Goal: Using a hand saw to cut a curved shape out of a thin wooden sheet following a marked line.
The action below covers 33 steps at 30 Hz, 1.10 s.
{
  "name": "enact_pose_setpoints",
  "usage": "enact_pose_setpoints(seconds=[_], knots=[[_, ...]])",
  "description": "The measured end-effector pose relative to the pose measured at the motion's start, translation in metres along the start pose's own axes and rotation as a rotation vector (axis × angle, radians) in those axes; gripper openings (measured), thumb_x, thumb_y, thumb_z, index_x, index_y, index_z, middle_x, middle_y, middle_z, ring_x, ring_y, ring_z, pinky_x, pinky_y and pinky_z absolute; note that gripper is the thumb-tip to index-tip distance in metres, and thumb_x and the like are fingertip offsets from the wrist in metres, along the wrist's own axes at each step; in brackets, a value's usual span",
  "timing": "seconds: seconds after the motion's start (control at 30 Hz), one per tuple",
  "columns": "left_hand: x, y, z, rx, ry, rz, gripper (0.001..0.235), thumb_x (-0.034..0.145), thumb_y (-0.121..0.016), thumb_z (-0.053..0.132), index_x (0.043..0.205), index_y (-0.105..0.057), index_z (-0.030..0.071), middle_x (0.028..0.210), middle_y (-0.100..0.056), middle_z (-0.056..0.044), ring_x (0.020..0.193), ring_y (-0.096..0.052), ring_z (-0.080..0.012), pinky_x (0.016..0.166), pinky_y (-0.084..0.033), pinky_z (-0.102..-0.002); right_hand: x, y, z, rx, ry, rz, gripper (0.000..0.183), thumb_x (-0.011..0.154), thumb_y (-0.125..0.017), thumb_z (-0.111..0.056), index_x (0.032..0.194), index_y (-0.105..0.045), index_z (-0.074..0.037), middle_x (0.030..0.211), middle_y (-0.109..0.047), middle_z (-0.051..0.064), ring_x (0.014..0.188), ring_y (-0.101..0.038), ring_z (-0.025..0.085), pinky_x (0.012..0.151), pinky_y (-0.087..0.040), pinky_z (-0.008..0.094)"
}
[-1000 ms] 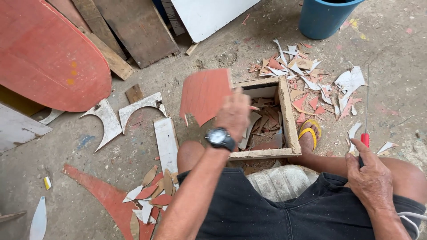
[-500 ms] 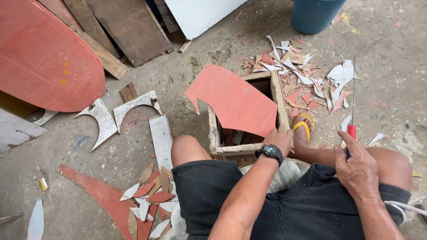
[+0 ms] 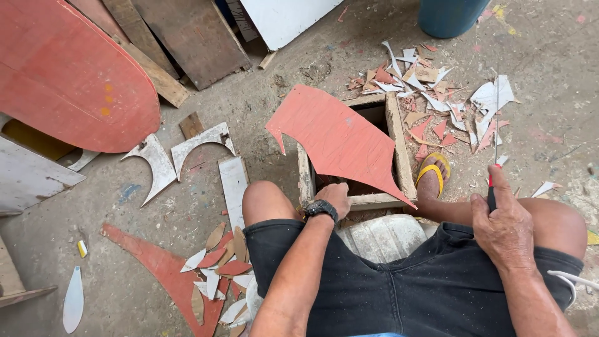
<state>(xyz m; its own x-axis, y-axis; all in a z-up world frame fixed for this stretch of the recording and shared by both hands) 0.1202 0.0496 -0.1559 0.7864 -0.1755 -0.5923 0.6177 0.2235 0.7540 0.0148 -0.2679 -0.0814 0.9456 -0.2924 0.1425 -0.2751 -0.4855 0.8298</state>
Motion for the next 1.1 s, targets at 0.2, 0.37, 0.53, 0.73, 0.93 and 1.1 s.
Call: enact_pose_setpoints(seconds=[0.2,0.37,0.53,0.73,0.93,1.1], knots=[[-0.003,-0.018,-0.004,0.007,-0.058,-0.011,0.019,0.102,-0.057,0.027,0.106,-0.062,0.009,0.11,-0.065,-0.015,0.1,-0.063,-0.038,0.08,-0.052,-0.051,0.004,0.007,-0.013,0.004,-0.211,-0.127,0.079,0.1,-0.059,-0.029,0.171,-0.029,-0.008,0.108,-0.07,0.041,0.097,-0.064,0.063,0.089,-0.05,0.063],[-0.017,-0.009,0.0,-0.007,-0.008,-0.043,0.021,0.102,-0.058,0.027,0.108,-0.062,0.007,0.11,-0.067,-0.017,0.097,-0.064,-0.0389,0.076,-0.052,-0.051,0.007,0.012,-0.028,0.0,-0.23,-0.196,0.078,0.099,-0.059,-0.029,0.17,-0.03,-0.014,0.104,-0.071,0.039,0.095,-0.067,0.06,0.088,-0.052,0.062],[-0.032,0.013,0.018,-0.155,-0.005,0.016,0.026,0.104,-0.057,0.025,0.121,-0.058,0.006,0.114,-0.066,-0.02,0.1,-0.064,-0.0398,0.081,-0.052,-0.051,0.012,0.011,-0.036,-0.015,-0.236,-0.227,0.075,0.099,-0.056,-0.028,0.169,-0.032,-0.016,0.102,-0.071,0.042,0.095,-0.067,0.06,0.089,-0.052,0.063],[-0.008,0.01,0.01,-0.61,0.161,0.188,0.053,0.098,-0.055,0.023,0.147,-0.046,0.007,0.113,-0.071,-0.01,0.101,-0.069,-0.0281,0.087,-0.057,-0.045,0.006,0.001,-0.025,-0.071,-0.225,-0.232,0.075,0.097,-0.058,-0.029,0.167,-0.036,-0.014,0.116,-0.067,0.041,0.102,-0.063,0.063,0.091,-0.048,0.065],[0.018,0.014,0.011,-0.781,0.333,0.281,0.063,0.094,-0.057,0.03,0.149,-0.037,0.008,0.112,-0.07,-0.018,0.1,-0.068,-0.0385,0.083,-0.054,-0.053,0.006,0.003,-0.023,-0.102,-0.262,-0.246,0.074,0.099,-0.056,-0.029,0.168,-0.036,-0.013,0.112,-0.069,0.042,0.101,-0.064,0.061,0.09,-0.049,0.065],[0.026,0.008,0.015,-0.837,0.356,0.219,0.071,0.092,-0.059,0.026,0.156,-0.029,0.015,0.142,-0.058,-0.02,0.119,-0.062,-0.0436,0.099,-0.05,-0.055,0.005,0.001,-0.019,-0.097,-0.246,-0.241,0.073,0.1,-0.057,-0.029,0.168,-0.038,-0.013,0.116,-0.068,0.04,0.103,-0.063,0.061,0.089,-0.048,0.065]])
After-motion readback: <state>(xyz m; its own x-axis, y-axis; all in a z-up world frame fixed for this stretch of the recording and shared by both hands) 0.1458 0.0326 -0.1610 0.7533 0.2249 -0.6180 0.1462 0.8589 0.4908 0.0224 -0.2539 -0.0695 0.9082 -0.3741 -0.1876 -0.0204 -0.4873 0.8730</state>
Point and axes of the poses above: each hand's wrist, its own x-axis towards the middle knuckle, its own y-axis out of the back of the hand, z = x × y, the point moved 2 cm from there along x, towards the middle knuckle
